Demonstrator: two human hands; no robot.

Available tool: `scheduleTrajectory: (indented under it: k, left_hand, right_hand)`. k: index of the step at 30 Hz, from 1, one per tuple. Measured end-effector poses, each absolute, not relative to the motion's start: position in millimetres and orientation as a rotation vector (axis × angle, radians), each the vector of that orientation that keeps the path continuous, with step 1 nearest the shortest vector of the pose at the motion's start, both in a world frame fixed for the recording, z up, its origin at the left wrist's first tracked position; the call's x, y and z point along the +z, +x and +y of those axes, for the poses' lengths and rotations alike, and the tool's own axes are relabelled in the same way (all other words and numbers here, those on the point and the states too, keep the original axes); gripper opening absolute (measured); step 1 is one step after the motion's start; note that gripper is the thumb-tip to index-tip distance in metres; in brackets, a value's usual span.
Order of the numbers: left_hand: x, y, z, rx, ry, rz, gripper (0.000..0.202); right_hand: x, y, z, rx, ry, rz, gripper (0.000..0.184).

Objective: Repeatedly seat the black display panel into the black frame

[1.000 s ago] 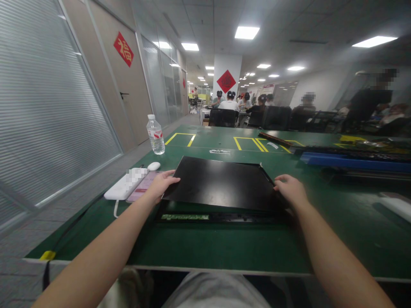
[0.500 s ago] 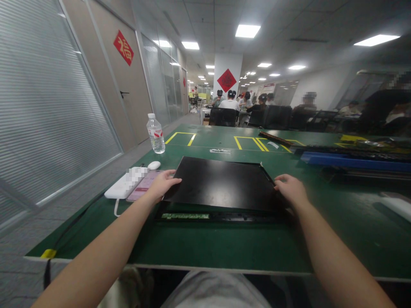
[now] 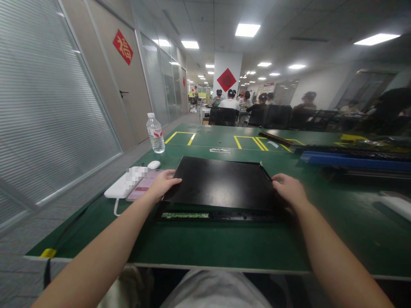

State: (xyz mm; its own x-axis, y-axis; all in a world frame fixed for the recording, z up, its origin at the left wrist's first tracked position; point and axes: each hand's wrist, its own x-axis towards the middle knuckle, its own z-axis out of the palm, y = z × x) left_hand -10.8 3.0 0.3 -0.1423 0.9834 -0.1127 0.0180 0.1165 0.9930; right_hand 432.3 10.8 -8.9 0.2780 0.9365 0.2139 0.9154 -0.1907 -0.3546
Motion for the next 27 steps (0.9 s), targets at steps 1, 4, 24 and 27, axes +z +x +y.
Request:
scheduleTrajectory:
  k: [1, 4, 24, 27]
  left_hand:
    - [0.0, -10.9, 3.1, 1.213, 1.072, 1.383, 0.05]
    - [-0.6, -11.0, 3.3, 1.205, 1.073, 1.383, 0.051]
    - [2.4, -7.8, 5.6, 1.306, 0.943, 1.408, 0.016]
    - [2.4, -7.7, 6.1, 1.292, 0.947, 1.422, 0.019]
  right_hand:
    - [-8.9, 432.8, 11.2, 0.087, -2.142, -1.658, 0.03]
    - [-9.5, 435.3, 12.8, 0.179, -2.135, -1.588, 0.032]
    - [-5.8, 434.3, 12.0, 0.215, -2.14, -1.541, 0.03]
    - [-6.4, 436.3, 13.0, 0.289, -2.121, -1.51, 0.029]
